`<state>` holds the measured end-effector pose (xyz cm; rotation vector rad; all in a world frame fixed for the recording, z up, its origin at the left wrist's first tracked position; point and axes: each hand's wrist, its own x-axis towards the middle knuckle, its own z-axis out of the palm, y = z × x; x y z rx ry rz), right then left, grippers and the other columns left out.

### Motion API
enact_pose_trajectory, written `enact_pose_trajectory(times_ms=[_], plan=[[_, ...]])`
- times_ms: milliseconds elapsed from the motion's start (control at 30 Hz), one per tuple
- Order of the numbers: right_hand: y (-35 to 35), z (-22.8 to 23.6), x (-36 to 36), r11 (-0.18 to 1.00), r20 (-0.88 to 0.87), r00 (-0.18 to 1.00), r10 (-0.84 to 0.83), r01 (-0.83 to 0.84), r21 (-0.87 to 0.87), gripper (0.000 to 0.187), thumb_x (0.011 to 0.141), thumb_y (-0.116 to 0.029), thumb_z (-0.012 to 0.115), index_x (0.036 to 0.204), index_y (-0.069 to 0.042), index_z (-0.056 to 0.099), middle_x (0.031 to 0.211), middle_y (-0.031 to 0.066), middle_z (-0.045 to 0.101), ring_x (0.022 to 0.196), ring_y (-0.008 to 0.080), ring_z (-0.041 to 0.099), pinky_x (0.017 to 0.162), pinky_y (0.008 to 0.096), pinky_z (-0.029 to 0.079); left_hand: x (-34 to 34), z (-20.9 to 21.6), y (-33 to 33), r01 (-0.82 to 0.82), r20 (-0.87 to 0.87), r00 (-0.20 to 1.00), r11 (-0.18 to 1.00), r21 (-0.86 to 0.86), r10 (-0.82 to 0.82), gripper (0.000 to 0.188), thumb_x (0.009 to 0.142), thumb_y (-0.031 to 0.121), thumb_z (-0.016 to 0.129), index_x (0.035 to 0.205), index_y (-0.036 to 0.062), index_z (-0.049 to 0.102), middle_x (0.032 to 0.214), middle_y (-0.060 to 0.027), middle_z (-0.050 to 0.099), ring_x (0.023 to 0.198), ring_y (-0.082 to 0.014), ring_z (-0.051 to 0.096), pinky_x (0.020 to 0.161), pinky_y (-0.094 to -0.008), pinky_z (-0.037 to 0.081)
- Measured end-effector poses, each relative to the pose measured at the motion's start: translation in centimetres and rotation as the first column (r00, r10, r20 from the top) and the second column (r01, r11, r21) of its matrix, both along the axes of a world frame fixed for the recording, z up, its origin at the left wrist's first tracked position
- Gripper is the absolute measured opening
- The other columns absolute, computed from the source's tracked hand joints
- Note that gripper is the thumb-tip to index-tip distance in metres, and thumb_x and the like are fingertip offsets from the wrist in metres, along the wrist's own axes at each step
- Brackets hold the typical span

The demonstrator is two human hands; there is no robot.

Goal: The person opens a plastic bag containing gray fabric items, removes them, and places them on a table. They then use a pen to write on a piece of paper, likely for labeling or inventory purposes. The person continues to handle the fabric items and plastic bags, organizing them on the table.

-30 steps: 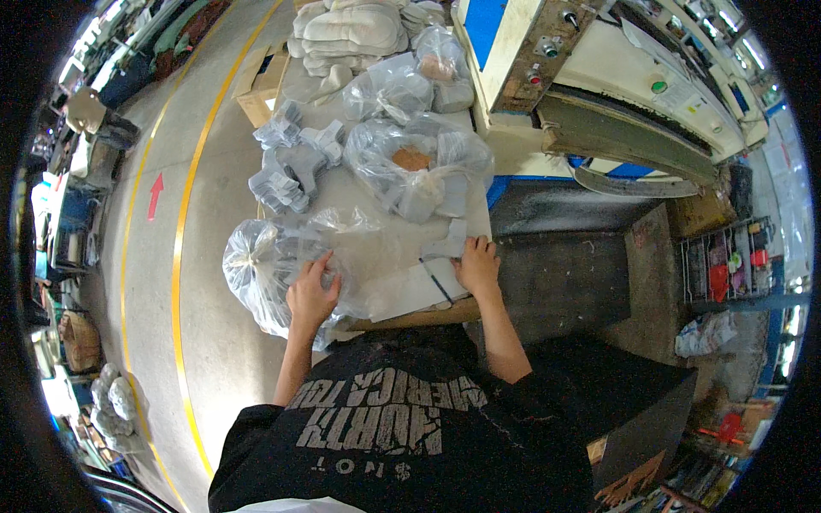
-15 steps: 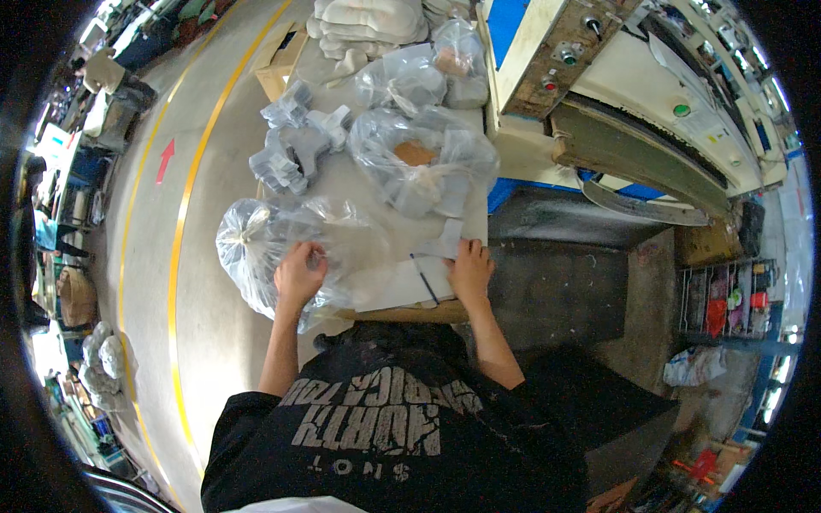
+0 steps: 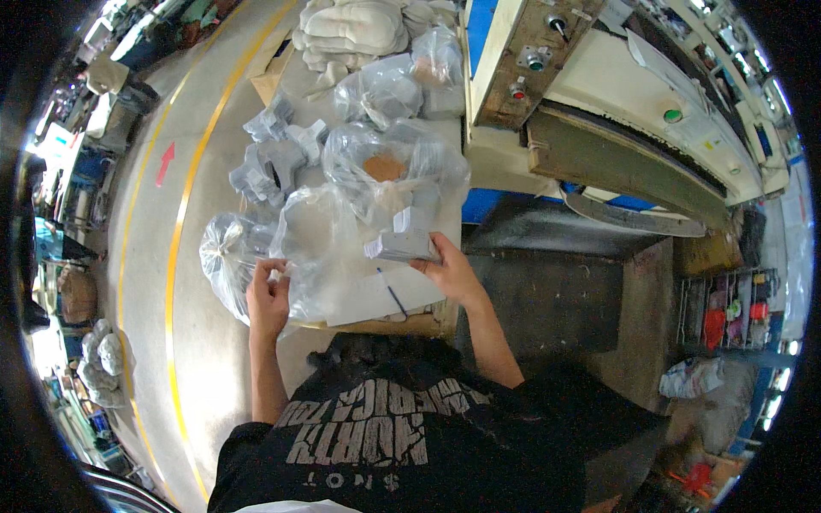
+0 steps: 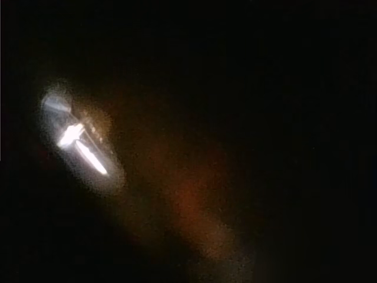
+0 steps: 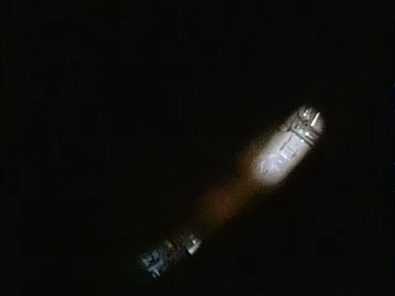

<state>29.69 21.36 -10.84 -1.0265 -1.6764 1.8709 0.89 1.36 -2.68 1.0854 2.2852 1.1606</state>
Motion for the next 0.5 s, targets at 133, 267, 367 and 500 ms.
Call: enact_pose_trajectory(times_ms=[133,267,367,500], plan=[[-1.0,2.0,-2.2,0.955,-0.527,0.846,-0.079,-0.087,-0.282,0.057,0.097,-0.024,0.077,0.145,-0.006,0.051,0.132,0.0133,0.065,0.123,0.0239,0.061,0.105,0.0379,0.048,2.1,0.3,0.3,0.192,0.072,0.976,0.965,0.176,-0.207,0.016,0.089,-0.003,0.07,0.1,0.0069,0.064,0.087,-0.0046,0.056,0.06,-0.0142,0.049,0.057,-0.0305,0.041],[-1.9,3.6,-6.4,0.938,-0.724,0.68,0.116,-0.314,-0.146,0.057,0.098,-0.025,0.075,0.147,-0.008,0.051,0.134,0.0142,0.065,0.13,0.0258,0.058,0.112,0.042,0.045,2.9,0.7,1.2,0.45,-0.045,0.885,0.828,0.335,-0.463,0.012,0.083,0.002,0.076,0.088,0.0054,0.066,0.089,-0.0061,0.054,0.068,-0.0158,0.05,0.058,-0.0293,0.038],[-1.5,2.0,-8.4,0.86,-0.374,0.776,0.509,-0.474,0.186,0.056,0.096,-0.02,0.076,0.146,-0.007,0.053,0.134,0.0113,0.065,0.13,0.0221,0.057,0.114,0.04,0.043,3.6,0.6,1.7,0.377,-0.004,0.907,0.806,0.457,-0.422,0.022,0.077,0.0,0.075,0.075,0.0068,0.054,0.085,-0.0059,0.046,0.068,-0.0156,0.042,0.057,-0.029,0.031],[-1.8,-1.0,-10.1,0.762,-0.141,0.75,0.647,-0.643,0.078,0.06,0.09,-0.008,0.075,0.145,-0.003,0.053,0.132,0.01,0.066,0.127,0.0199,0.058,0.109,0.0359,0.045,3.7,0.3,3.2,0.216,-0.018,0.97,0.826,0.52,-0.242,0.029,0.068,-0.008,0.062,0.068,0.0079,0.037,0.082,-0.0048,0.04,0.067,-0.016,0.035,0.057,-0.0294,0.025]])
